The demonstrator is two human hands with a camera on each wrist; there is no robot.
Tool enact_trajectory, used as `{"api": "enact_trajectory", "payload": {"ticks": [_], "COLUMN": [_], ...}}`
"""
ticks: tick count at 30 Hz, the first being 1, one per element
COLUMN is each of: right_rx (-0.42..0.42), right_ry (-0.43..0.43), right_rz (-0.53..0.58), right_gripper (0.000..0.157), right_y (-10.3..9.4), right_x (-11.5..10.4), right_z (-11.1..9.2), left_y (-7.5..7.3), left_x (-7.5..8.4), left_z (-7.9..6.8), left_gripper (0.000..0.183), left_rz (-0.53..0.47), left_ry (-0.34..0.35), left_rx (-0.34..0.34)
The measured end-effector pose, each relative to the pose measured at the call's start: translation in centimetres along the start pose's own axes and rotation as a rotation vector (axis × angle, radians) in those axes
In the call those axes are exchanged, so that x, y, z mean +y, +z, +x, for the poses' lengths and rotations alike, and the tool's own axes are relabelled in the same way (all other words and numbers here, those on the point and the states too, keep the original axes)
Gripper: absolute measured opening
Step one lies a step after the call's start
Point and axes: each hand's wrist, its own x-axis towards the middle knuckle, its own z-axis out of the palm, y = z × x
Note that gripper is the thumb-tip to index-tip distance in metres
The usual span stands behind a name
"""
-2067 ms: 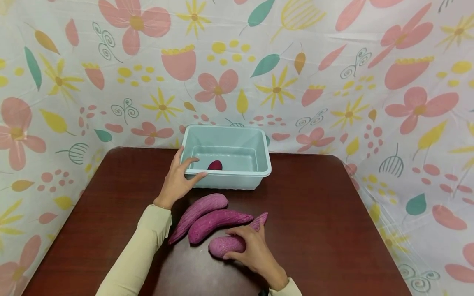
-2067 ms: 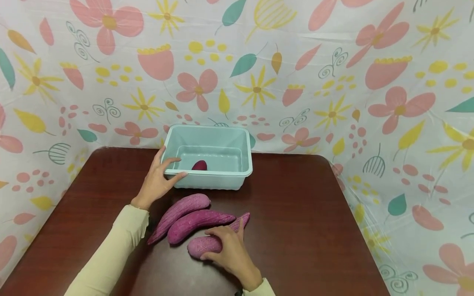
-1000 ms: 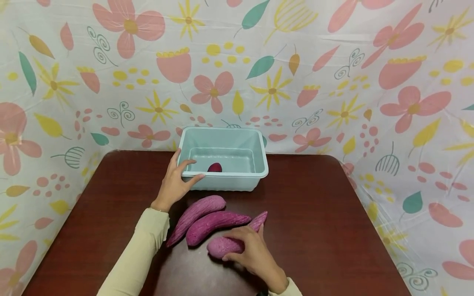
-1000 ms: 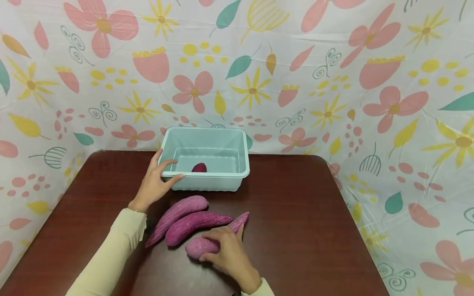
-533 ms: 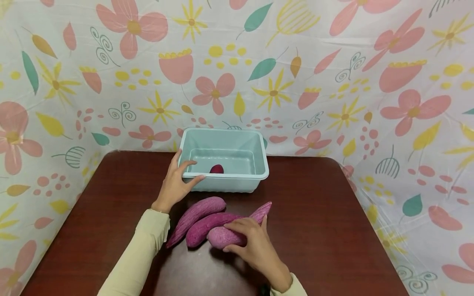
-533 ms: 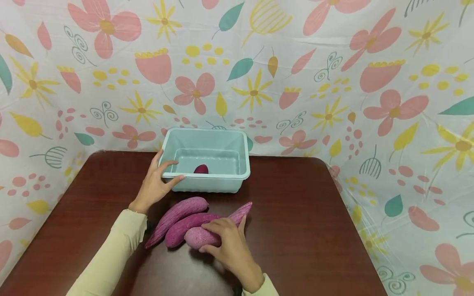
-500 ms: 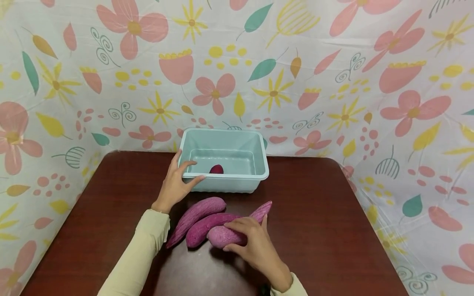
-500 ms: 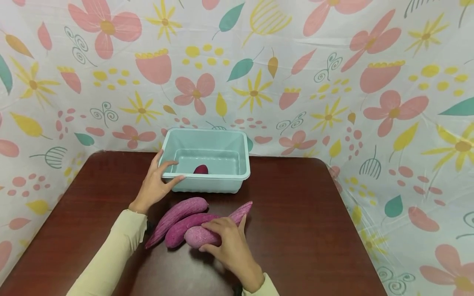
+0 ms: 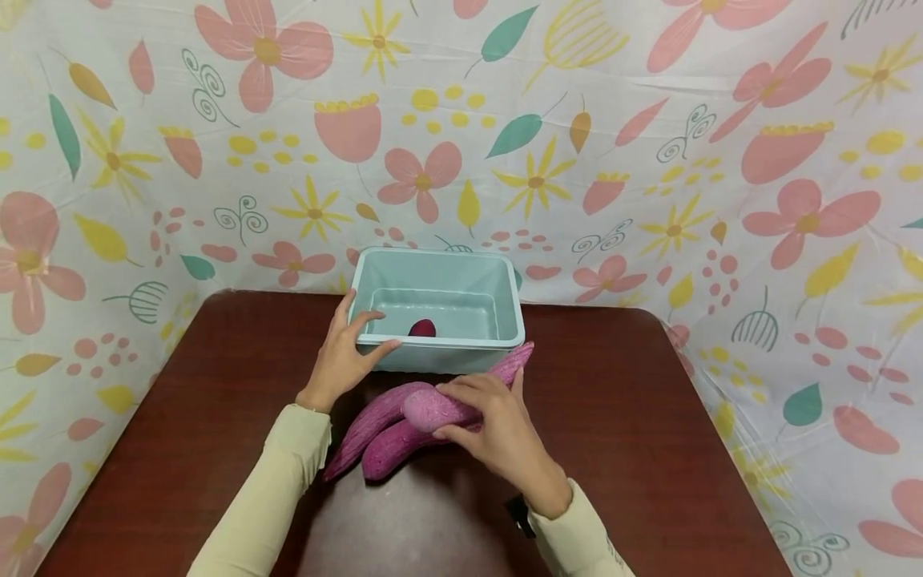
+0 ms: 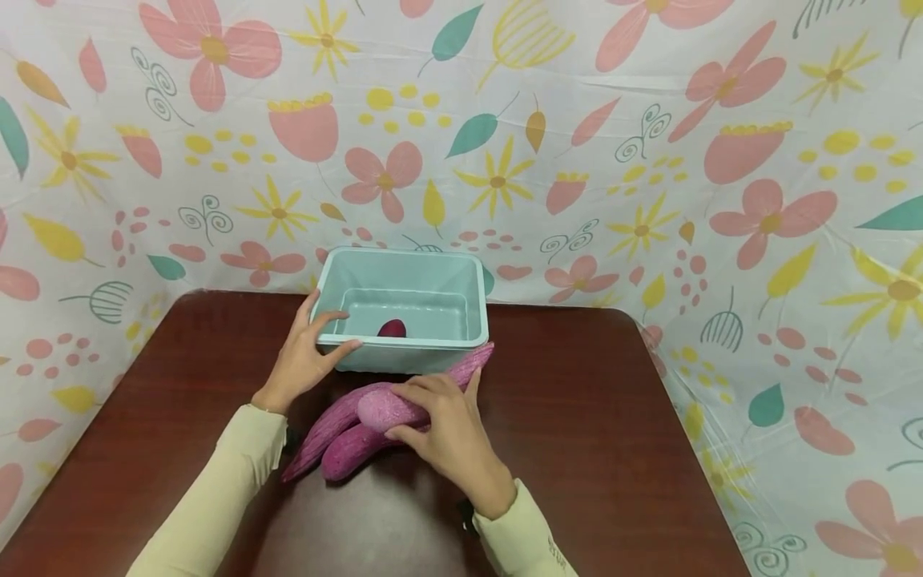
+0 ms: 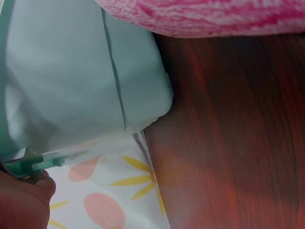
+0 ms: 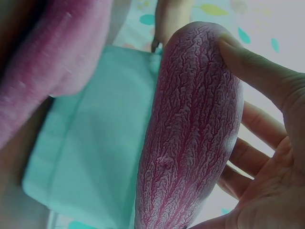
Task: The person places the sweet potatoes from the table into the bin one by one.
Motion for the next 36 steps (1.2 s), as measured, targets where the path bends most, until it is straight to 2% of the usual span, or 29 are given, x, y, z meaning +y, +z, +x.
{"api": "enact_trajectory", "payload": {"ticks": [5,10,17,21,28,32,36], "right_rx": [0.023,0.027,0.059,0.048,-0.041,-0.062,-0.049], "right_ry": [-0.031,-0.017,-0.030,-0.003,0.109,0.124,0.113], "right_rz": [-0.019,-0.017,-0.030,-0.035,0.023,0.059,0.090], "right_gripper": [0.052,0.051,0.049,0.049,0.051,0.049,0.038], "right_y": [-0.6,-0.9,-0.6,0.1,2.2,3.6,4.7], "right_x": [0.0,0.1,1.4,2.2,3.5,4.3,5.1], "right_z": [2.2,4.2,7.6,9.9,13.3,14.9,16.0], "left_y": [0.0,0.0,0.1,0.1,0.2,0.2,0.3], "left_x": [-0.1,-0.4,-0.5,-0.5,-0.5,-0.5,-0.4], "left_z": [0.2,0.2,0.2,0.2,0.1,0.0,0.1], "left_gripper": [0.057,0.057,0.053,0.054,0.054,0.053,0.053], "left_rz": [0.005,0.020,0.020,0.021,0.017,0.016,0.015], "left_ry": [-0.007,-0.001,0.017,0.017,0.009,0.010,0.014], "left_rx": [0.005,0.005,0.004,0.004,-0.004,-0.004,0.000]}}
